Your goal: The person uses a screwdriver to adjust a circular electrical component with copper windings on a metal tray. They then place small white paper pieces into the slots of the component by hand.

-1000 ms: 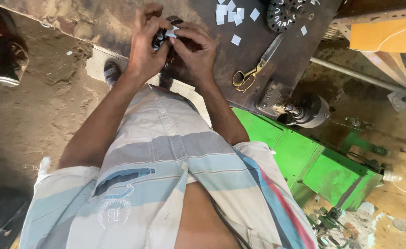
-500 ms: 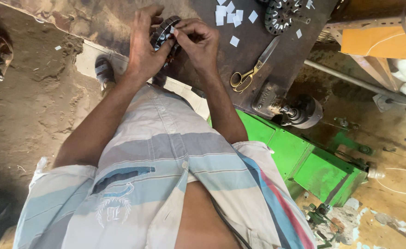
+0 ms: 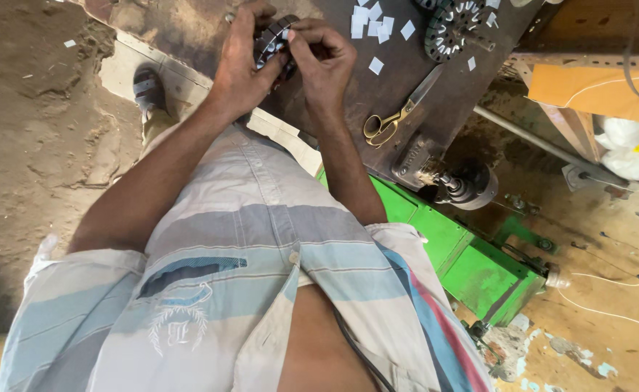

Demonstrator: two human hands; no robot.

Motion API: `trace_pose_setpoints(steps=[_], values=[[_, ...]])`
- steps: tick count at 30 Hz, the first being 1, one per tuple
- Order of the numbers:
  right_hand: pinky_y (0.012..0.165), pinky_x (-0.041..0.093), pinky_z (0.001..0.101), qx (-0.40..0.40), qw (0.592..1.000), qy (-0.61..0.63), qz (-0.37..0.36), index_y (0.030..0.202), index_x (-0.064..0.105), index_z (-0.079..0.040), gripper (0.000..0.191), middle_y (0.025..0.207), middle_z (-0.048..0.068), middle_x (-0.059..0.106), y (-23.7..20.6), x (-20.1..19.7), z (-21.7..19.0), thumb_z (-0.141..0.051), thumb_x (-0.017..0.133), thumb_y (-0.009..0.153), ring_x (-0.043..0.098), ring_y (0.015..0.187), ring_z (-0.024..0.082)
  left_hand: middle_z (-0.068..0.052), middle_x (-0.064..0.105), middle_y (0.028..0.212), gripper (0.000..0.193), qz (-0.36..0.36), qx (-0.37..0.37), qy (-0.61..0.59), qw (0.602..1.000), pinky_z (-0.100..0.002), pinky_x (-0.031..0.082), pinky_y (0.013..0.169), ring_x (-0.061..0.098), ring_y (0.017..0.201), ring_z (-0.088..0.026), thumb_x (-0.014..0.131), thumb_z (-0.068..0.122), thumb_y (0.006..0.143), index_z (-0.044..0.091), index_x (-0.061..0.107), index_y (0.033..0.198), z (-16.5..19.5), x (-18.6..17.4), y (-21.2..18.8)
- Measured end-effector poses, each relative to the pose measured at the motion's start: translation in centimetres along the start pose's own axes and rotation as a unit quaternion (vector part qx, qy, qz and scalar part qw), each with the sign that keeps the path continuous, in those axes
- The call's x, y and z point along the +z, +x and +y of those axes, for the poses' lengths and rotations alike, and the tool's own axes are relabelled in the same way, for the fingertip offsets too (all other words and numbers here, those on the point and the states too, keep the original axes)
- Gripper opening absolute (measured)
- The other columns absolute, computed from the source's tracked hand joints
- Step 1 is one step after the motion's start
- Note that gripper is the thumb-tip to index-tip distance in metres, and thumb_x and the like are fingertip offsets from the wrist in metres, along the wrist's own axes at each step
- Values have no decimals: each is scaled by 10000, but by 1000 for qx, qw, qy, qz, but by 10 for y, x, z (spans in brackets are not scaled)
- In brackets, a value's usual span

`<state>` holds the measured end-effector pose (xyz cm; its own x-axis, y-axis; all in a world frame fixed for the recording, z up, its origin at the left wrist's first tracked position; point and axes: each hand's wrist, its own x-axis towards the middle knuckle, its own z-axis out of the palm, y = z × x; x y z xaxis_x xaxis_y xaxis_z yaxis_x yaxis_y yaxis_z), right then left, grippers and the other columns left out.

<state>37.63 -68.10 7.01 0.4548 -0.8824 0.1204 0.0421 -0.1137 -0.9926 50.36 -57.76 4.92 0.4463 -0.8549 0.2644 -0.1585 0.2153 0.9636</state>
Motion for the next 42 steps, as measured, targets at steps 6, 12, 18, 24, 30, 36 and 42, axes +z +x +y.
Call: trace_pose_setpoints(steps=[6, 12, 18, 24, 30, 36, 42], values=[[821, 550, 280, -59, 995, -35, 70, 869, 722, 35, 65, 1050, 109, 732, -11, 12, 14, 20, 774, 906, 672, 916, 134, -220, 606, 1322, 536, 4, -12, -9, 1000, -440, 534, 1060, 648, 1264, -375, 722, -79, 970, -15, 414, 1404, -5, 1, -1], [707, 484, 251, -40, 993, -81, 72, 882, 707, 41, 86, 875, 60, 680, -14, 18, 10, 23, 772, 934, 607, 782, 96, -221, 616, 1221, 444, 6, -35, 37, 999, -482, 515, 963, 637, 1151, -411, 746, -41, 973, -5, 509, 1347, -24, 5, -11], [737, 483, 255, -114, 965, -237, 16, 925, 722, -1, 80, 884, 29, 683, -14, 26, -23, 17, 786, 880, 632, 795, 95, -205, 616, 1136, 376, 14, -19, 46, 999, -451, 531, 824, 657, 997, -359, 706, -70, 942, -31, 512, 1261, -33, 6, -13], [736, 577, 237, -146, 961, -213, -95, 1028, 756, -29, 195, 1044, 62, 699, 0, 2, -26, 31, 811, 852, 704, 899, 124, -169, 605, 1060, 339, -28, -78, -18, 996, -321, 553, 612, 675, 828, -201, 674, -58, 986, -41, 519, 1288, -28, 2, -10], [677, 538, 240, -117, 957, -251, -92, 1037, 773, -38, 207, 1022, 68, 746, -1, 0, -14, 37, 836, 855, 704, 849, 121, -175, 612, 1099, 358, -8, -45, -8, 999, -328, 552, 661, 670, 879, -216, 697, -67, 972, -52, 543, 1295, -26, 1, -10], [686, 540, 254, -158, 950, -250, -97, 1019, 759, -37, 174, 977, 57, 762, 3, -2, -19, 28, 824, 871, 715, 844, 107, -148, 647, 1046, 290, -8, -36, -7, 999, -351, 564, 728, 694, 927, -234, 698, -72, 978, -31, 567, 1233, -24, 2, -11], [630, 535, 218, -69, 969, -224, -76, 975, 721, -3, 156, 854, 19, 778, 8, -1, -20, -37, 841, 881, 695, 719, 71, -175, 635, 1049, 362, -8, -69, -5, 998, -372, 530, 670, 664, 841, -269, 740, -16, 976, -41, 548, 1282, -21, 1, -9]])
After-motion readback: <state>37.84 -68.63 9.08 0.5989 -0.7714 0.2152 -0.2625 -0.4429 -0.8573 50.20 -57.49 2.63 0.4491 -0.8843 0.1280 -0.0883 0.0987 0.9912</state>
